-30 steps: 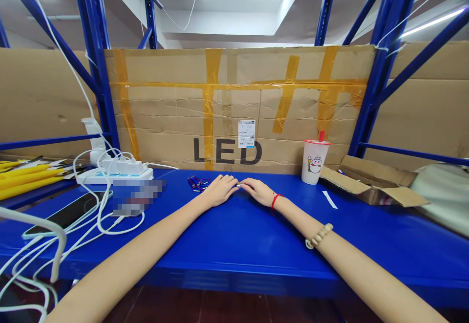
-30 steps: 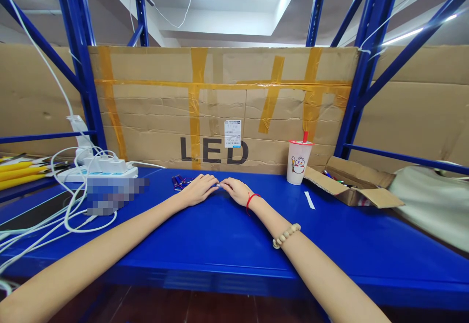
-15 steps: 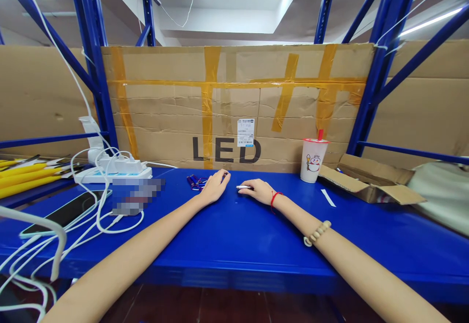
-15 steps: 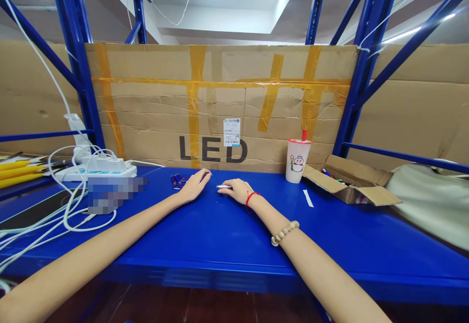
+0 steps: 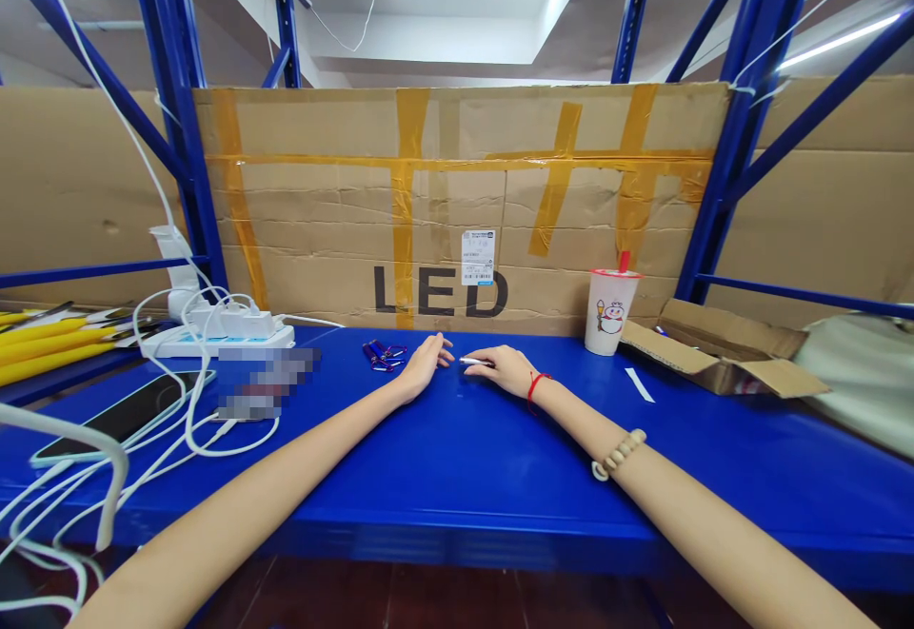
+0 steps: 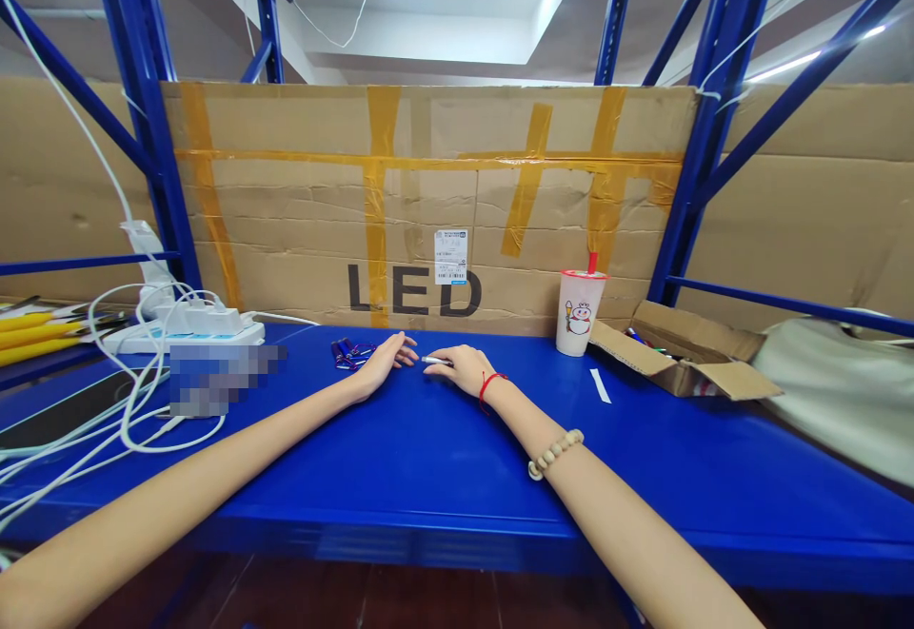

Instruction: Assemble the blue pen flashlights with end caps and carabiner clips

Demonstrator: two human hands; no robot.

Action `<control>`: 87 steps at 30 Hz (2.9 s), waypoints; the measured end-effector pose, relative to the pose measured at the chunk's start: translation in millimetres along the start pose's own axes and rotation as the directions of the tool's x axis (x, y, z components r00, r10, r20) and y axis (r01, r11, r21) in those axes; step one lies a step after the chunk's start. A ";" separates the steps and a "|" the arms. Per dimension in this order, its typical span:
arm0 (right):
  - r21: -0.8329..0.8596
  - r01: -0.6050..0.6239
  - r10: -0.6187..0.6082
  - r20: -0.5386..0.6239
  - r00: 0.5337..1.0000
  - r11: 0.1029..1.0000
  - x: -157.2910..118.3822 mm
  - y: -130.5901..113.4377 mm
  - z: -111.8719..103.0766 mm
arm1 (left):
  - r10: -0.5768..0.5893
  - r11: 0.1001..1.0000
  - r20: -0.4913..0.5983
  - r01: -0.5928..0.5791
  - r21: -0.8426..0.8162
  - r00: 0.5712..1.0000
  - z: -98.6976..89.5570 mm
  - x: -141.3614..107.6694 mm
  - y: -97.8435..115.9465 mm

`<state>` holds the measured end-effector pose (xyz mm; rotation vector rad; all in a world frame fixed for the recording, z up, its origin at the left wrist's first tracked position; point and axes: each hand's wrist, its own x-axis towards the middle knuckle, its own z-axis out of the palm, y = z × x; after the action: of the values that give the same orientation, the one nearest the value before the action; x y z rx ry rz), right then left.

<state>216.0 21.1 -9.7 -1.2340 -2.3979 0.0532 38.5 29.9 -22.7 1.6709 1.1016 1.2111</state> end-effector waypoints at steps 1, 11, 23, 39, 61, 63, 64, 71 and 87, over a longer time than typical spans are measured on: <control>-0.007 0.005 -0.005 0.004 1.000 1.000 -0.1 -0.1 -0.4 | -0.004 1.000 0.000 0.004 0.003 1.000 0.1 -0.1 -0.1; -0.015 0.021 -0.021 -0.003 1.000 1.000 -0.1 -0.4 -0.3 | -0.048 0.999 -0.019 0.048 -0.014 0.999 -2.4 1.5 0.8; 0.006 0.060 -0.060 0.007 0.998 0.998 0.3 1.1 1.6 | -0.026 1.000 -0.037 0.026 0.007 0.999 -2.5 3.3 -1.3; 0.027 0.053 -0.054 0.025 0.998 0.998 -0.1 -1.1 -0.3 | -0.030 0.999 -0.036 0.030 0.016 0.999 -2.3 2.6 -0.3; 0.006 0.049 -0.049 0.027 0.998 0.999 0.2 -0.3 1.1 | -0.015 1.000 -0.016 0.015 -0.001 1.000 -1.8 0.2 1.3; 0.008 0.049 -0.049 0.026 0.998 0.999 0.4 0.1 0.8 | -0.021 1.000 -0.015 0.021 -0.001 1.000 -1.7 -0.7 2.6; 0.009 0.051 -0.051 0.024 0.998 0.999 0.6 0.5 0.7 | -0.020 1.000 -0.015 0.020 -0.002 1.000 -1.6 -1.0 2.9; 0.032 0.071 -0.072 0.037 0.997 0.997 1.1 1.9 1.4 | -0.013 1.000 -0.017 0.013 0.003 1.000 -1.3 -0.8 1.7; 0.054 0.071 -0.073 0.047 0.996 0.996 0.9 2.3 1.3 | -0.030 1.000 -0.015 0.030 -0.001 0.999 -1.5 0.6 1.3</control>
<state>216.8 23.4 -11.2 -1.1338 -2.4645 0.1248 37.5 30.2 -20.9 1.6413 1.1319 1.2063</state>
